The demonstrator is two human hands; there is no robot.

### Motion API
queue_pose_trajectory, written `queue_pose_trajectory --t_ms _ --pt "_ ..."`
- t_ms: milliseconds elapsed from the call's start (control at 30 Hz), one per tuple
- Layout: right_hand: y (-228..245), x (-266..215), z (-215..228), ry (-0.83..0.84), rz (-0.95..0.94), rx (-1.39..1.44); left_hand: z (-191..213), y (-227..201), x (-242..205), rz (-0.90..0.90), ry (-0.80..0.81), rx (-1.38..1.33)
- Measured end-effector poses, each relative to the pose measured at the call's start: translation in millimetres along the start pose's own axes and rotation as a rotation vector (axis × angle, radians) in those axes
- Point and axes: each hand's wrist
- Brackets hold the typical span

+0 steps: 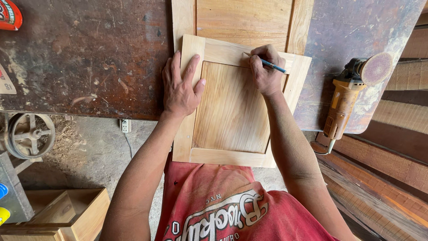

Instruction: The person sands a wooden cabinet door using a handheld electric sander, then marks the surface with a pencil, and continues sanding. The person handles multiple wooden doors and a small wooden strip during the process.

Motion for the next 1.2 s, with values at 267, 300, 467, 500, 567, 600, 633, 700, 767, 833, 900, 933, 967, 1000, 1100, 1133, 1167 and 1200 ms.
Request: queue_pose_trajectory --t_ms 267,300,467,500,567,600,633,700,767,833,900,933,967,1000,1100,1133,1167,1200 --pt "4.1 1.4 -2.5 0.000 0.036 -0.067 -4.2 2.1 1.3 0.016 0.028 0.029" --pt "3.5 1.3 -2.2 -0.003 0.029 -0.069 -4.3 2.3 1.5 0.016 0.029 0.026" --pt "-0.6 2.7 0.3 0.087 0.039 -0.024 -1.6 2.7 -0.5 0.006 0.017 0.019" --pt "-1.2 3.4 1.0 0.069 0.024 -0.016 -1.0 2.2 -0.2 0.003 0.015 0.018" --pt "-1.4 3.3 4.2 0.025 -0.006 -0.006 -2.2 0.0 1.5 -0.004 0.016 0.011" --pt "-1.6 4.6 2.9 0.017 -0.016 0.007 -1.4 0.3 1.6 0.004 0.014 0.010" --pt "-1.3 5.3 1.3 0.009 -0.026 0.020 -0.7 0.8 1.7 0.013 0.011 0.009" --pt "0.0 2.0 -1.2 0.009 -0.031 0.025 0.3 1.7 -2.7 0.010 0.005 -0.005" --pt "0.4 3.0 0.1 0.013 -0.003 0.001 -0.1 0.7 -0.2 0.004 0.004 -0.006" --pt "0.1 3.3 2.8 0.026 0.010 -0.003 -0.7 -0.1 0.6 0.012 0.016 0.009" --pt "-0.5 2.4 4.8 0.049 0.013 -0.013 -0.4 0.0 -0.8 0.013 0.013 0.013" --pt "-1.2 4.1 6.2 0.063 0.014 -0.023 -0.4 0.3 0.3 0.011 0.010 0.014" --pt "-1.6 5.4 6.4 0.076 0.014 -0.033 -0.6 0.6 1.9 0.008 0.010 0.010" --pt "-1.6 5.3 6.7 0.065 0.003 0.011 -0.7 0.8 1.0 0.009 0.011 0.007" --pt "-1.2 5.8 5.5 0.044 -0.032 0.081 -2.3 1.4 0.3 0.009 0.013 0.009" --pt "-0.7 5.3 4.5 0.045 -0.047 0.065 -2.4 1.6 -0.5 0.009 0.014 0.013" --pt "-0.3 4.8 3.7 0.047 -0.063 0.049 -2.3 1.7 -1.5 0.007 0.011 0.011" --pt "-0.4 4.9 2.8 0.056 -0.038 0.052 -2.2 2.0 -1.0 0.002 0.006 0.009"
Point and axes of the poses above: each hand's wrist, its own x-axis towards the middle knuckle, its own z-axis out of the back of the hand, y = z × x, and after that the axes turned 11 degrees about z, right-handed
